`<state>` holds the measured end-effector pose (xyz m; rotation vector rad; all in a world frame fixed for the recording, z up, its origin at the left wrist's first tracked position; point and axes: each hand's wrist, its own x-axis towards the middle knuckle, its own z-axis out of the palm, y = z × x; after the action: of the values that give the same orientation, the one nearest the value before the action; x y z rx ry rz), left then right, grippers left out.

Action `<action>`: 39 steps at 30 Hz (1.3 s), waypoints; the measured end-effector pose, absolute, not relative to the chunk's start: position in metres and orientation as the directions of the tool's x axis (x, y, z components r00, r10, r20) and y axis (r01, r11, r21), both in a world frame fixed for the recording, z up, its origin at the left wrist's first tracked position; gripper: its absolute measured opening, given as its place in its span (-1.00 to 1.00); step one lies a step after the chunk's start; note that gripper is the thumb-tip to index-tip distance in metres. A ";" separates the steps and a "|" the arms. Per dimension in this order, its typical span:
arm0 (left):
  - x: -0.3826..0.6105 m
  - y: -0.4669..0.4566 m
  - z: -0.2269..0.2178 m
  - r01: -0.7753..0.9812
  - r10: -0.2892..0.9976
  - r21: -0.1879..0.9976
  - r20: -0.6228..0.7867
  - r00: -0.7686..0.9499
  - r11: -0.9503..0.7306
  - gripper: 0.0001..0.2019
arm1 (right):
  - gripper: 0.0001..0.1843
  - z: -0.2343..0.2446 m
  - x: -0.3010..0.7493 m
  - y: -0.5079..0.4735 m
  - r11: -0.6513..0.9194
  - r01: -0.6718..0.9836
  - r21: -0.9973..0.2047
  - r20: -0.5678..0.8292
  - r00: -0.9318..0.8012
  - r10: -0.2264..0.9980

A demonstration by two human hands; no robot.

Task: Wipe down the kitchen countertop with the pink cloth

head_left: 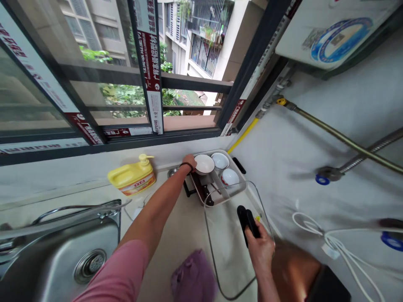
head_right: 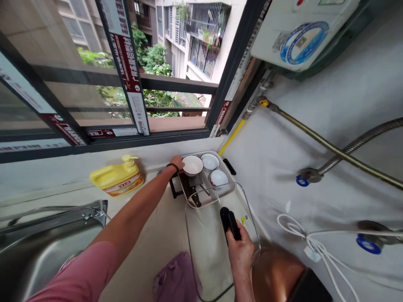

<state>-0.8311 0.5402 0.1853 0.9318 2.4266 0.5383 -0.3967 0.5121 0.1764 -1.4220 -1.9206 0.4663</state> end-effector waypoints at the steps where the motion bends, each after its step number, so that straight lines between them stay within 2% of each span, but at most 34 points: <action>1: -0.831 0.540 0.188 0.503 0.703 0.529 -0.290 -0.649 0.683 -0.68 | -0.36 0.169 -0.392 0.504 0.322 0.687 -0.651 0.294 -0.163 0.942; 9: -0.819 0.558 0.205 0.385 0.734 0.691 -0.314 -0.602 0.612 -0.67 | -0.47 0.125 -0.371 0.446 0.370 0.606 -0.704 0.295 -0.223 0.929; 15: -0.821 0.549 0.199 0.316 0.714 0.734 -0.317 -0.624 0.602 -0.65 | -0.57 0.105 -0.368 0.418 0.381 0.569 -0.729 0.223 -0.329 0.918; 20: -0.827 0.527 0.191 0.301 0.685 0.718 -0.324 -0.652 0.627 -0.65 | -0.60 0.086 -0.366 0.400 0.380 0.614 -0.692 0.153 -0.389 0.908; 27: -0.832 0.504 0.190 0.263 0.636 0.713 -0.322 -0.701 0.650 -0.59 | -0.58 0.062 -0.362 0.381 0.360 0.668 -0.651 0.143 -0.358 0.923; 33: -0.836 0.487 0.197 0.454 0.616 0.557 -0.136 -0.776 0.695 -0.69 | -0.55 0.053 -0.359 0.377 0.312 0.709 -0.633 0.082 -0.339 0.937; 39: -0.837 0.486 0.197 0.496 0.639 0.511 -0.144 -0.756 0.702 -0.66 | -0.53 0.047 -0.360 0.377 0.264 0.726 -0.635 0.033 -0.316 0.948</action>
<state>-0.8367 0.4862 0.1970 0.8929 2.6015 0.6500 -0.3603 0.3775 0.0472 -1.5177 -2.1323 0.7359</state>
